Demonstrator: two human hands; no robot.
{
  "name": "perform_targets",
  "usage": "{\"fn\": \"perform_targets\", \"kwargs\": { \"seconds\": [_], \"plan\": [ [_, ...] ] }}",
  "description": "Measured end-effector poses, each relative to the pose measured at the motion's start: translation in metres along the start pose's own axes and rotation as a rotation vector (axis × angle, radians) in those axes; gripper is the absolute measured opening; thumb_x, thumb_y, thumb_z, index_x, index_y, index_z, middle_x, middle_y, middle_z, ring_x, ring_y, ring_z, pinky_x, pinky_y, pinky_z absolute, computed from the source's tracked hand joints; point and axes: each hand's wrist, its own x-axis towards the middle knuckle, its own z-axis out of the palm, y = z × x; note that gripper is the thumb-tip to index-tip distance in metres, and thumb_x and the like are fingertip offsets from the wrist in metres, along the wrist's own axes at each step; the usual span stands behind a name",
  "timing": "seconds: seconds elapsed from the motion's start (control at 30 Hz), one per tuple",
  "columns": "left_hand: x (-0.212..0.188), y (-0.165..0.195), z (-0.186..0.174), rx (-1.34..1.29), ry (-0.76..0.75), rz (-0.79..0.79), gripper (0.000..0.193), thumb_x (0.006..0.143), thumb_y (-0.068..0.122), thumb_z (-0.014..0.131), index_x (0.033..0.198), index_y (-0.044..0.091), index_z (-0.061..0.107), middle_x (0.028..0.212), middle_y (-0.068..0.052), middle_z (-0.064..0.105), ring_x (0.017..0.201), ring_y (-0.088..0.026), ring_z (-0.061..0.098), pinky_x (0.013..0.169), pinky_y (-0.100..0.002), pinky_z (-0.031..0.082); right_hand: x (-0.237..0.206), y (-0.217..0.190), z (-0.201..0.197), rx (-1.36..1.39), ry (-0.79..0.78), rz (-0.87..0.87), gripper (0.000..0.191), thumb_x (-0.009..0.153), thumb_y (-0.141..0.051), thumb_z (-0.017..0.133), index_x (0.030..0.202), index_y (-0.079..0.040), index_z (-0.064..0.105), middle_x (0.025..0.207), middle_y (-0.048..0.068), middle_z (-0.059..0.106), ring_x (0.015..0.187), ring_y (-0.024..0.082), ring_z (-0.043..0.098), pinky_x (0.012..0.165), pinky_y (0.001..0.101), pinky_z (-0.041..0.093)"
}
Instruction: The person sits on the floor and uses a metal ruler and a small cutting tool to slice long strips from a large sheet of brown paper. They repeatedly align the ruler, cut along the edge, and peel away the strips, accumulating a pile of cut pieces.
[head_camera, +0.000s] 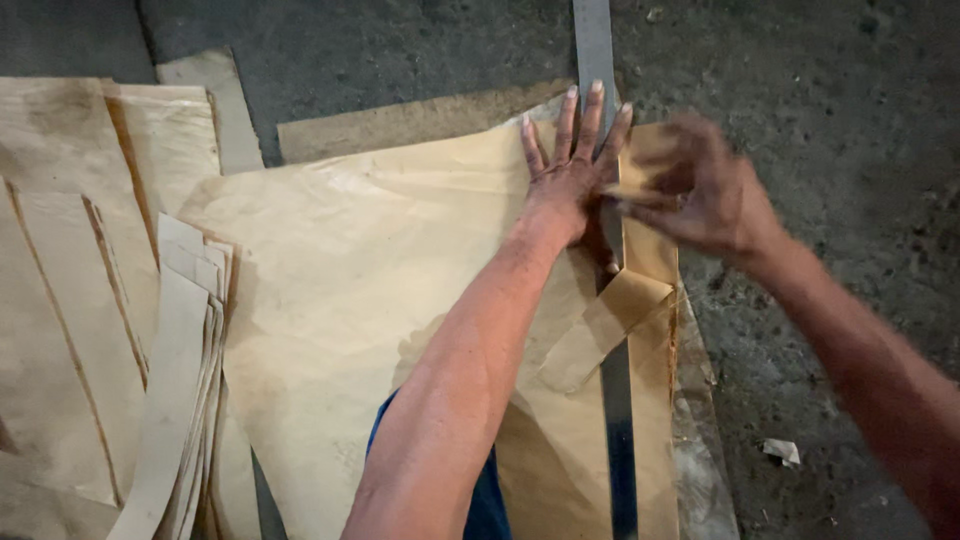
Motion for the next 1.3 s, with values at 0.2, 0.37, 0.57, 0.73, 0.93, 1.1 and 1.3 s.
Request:
{"fn": "perform_targets", "kwargs": {
  "seconds": [0.2, 0.37, 0.57, 0.73, 0.93, 1.1, 1.3],
  "plan": [
    [-0.004, 0.003, -0.012, -0.096, -0.159, -0.063, 0.135, 0.071, 0.044, 0.089, 0.167, 0.028, -0.004, 0.173, -0.010, -0.017, 0.162, -0.036, -0.015, 0.123, -0.079, -0.005, 0.023, 0.012, -0.007, -0.360, -0.433, 0.227, 0.045, 0.094, -0.050, 0.067, 0.103, -0.007, 0.073, 0.078, 0.018, 0.074, 0.068, 0.035, 0.076, 0.066, 0.0464, 0.060],
    [0.006, 0.010, 0.014, -0.082, -0.080, -0.083, 0.147, 0.056, 0.040, 0.094, 0.165, 0.031, -0.005, 0.172, -0.008, -0.018, 0.160, -0.034, -0.014, 0.122, -0.075, -0.003, 0.041, 0.008, -0.012, -0.826, -0.690, -0.036, 0.057, 0.111, -0.049, 0.045, 0.087, -0.008, 0.077, 0.081, 0.015, 0.074, 0.073, 0.034, 0.074, 0.069, 0.0466, 0.060],
    [0.007, 0.009, 0.030, -0.011, 0.087, -0.088, 0.137, 0.067, 0.026, 0.092, 0.166, 0.031, -0.003, 0.172, -0.008, -0.016, 0.161, -0.036, -0.013, 0.123, -0.080, 0.000, 0.024, -0.021, 0.002, -0.496, -0.758, -0.347, 0.021, 0.083, -0.029, 0.068, 0.100, -0.017, 0.073, 0.085, 0.007, 0.075, 0.080, 0.029, 0.074, 0.071, 0.0448, 0.060],
    [0.002, 0.009, 0.026, -0.068, -0.252, -0.094, 0.145, 0.067, 0.042, 0.094, 0.172, 0.025, -0.005, 0.177, -0.011, -0.015, 0.165, -0.038, -0.013, 0.127, -0.078, 0.000, -0.050, -0.021, 0.041, -0.355, -0.658, -0.751, 0.027, 0.093, -0.032, 0.068, 0.110, -0.011, 0.069, 0.111, 0.009, 0.070, 0.100, 0.025, 0.069, 0.089, 0.0406, 0.058],
    [0.006, 0.011, 0.010, -0.039, -0.041, -0.086, 0.158, 0.049, 0.036, 0.101, 0.163, 0.031, -0.009, 0.170, -0.010, -0.018, 0.159, -0.036, -0.015, 0.123, -0.080, 0.000, -0.081, -0.012, 0.034, -0.141, -0.178, -0.256, 0.095, 0.066, -0.049, 0.083, 0.139, 0.000, 0.049, 0.132, 0.021, 0.053, 0.123, 0.039, 0.053, 0.102, 0.0499, 0.049],
    [0.001, 0.009, -0.018, -0.053, -0.267, -0.068, 0.171, 0.044, 0.054, 0.101, 0.168, 0.024, -0.012, 0.174, -0.014, -0.021, 0.162, -0.040, -0.018, 0.124, -0.080, -0.003, -0.100, -0.040, 0.026, -0.196, -0.282, 0.015, 0.086, 0.069, -0.011, 0.085, 0.144, -0.002, 0.043, 0.132, 0.019, 0.052, 0.124, 0.039, 0.055, 0.099, 0.0462, 0.052],
    [0.016, 0.006, 0.018, -0.065, -0.202, -0.048, 0.152, 0.060, 0.040, 0.097, 0.166, 0.025, -0.012, 0.172, -0.013, -0.020, 0.159, -0.042, -0.018, 0.118, -0.084, -0.005, -0.093, -0.025, 0.036, -0.017, 0.007, 0.102, 0.050, 0.081, 0.004, 0.075, 0.129, -0.003, 0.063, 0.119, 0.017, 0.071, 0.112, 0.032, 0.070, 0.095, 0.0401, 0.056]
  ]
}}
